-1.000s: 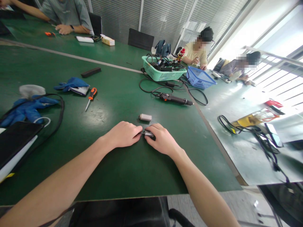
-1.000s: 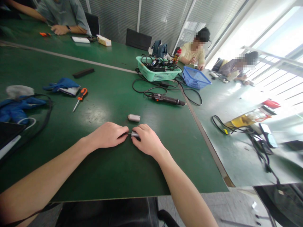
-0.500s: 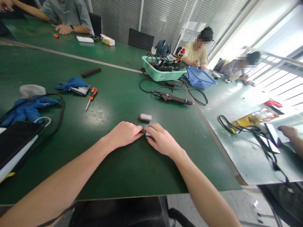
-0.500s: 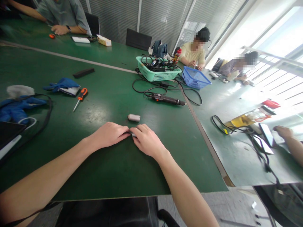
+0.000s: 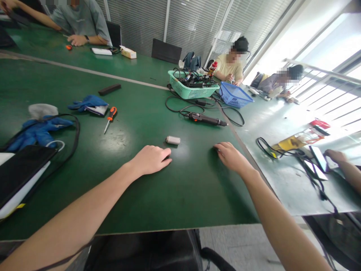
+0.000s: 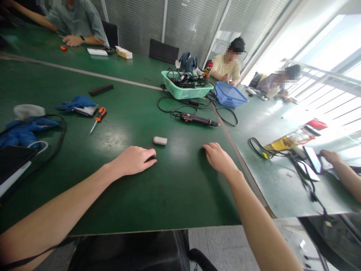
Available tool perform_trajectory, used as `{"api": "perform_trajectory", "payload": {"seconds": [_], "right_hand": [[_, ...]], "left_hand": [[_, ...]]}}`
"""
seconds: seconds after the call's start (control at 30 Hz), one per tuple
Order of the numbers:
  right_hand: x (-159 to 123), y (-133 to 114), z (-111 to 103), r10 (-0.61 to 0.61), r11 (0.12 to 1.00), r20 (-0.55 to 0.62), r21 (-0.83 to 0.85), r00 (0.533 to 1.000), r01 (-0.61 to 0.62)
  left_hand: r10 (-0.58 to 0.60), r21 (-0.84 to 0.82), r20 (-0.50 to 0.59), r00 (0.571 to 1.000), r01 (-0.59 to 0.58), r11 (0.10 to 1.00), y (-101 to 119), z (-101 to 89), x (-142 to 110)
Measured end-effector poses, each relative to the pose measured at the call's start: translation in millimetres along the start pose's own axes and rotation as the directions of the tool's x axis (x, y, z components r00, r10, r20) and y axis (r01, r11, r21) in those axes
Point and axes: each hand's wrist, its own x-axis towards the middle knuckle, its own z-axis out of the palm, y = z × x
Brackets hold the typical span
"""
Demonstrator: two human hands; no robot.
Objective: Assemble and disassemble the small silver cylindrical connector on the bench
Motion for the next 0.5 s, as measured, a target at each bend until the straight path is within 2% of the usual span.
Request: {"api": "perform_trajectory", "payload": {"seconds": [0.07, 0.17, 0.33, 0.43, 0.5], "right_hand": [[-11.1, 31.3, 6.3, 0.074, 0.996, -0.009, -0.050, 0.997, -0.074], [-21.8, 52.5, 13.4, 0.094, 0.993, -0.025, -0.066, 0.995, -0.095], [-26.0, 51.9, 12.0, 0.112, 0.990, -0.048, -0.076, 0.993, -0.115], [-24.5, 45.5, -0.2, 0.126, 0.989, -0.047, -0.073, 0.991, -0.129], [-19.2, 31.6, -10.7, 0.131, 0.988, -0.089, -0.067, 0.987, -0.138]], "left_hand": [[0.003, -0.001, 0.000, 1.000, -0.003, 1.000, 0.1, -0.2, -0.1], [0.009, 0.006, -0.001, 1.000, -0.009, 1.000, 0.5, -0.4, -0.3], [0.002, 0.007, 0.002, 1.000, -0.002, 1.000, 1.5, -1.5, -0.6], [0.001, 0.014, -0.004, 1.000, -0.001, 1.000, 1.5, -1.7, -0.5], [0.006, 0.020, -0.005, 1.000, -0.006, 1.000, 0.9, -1.2, -0.5]]}}
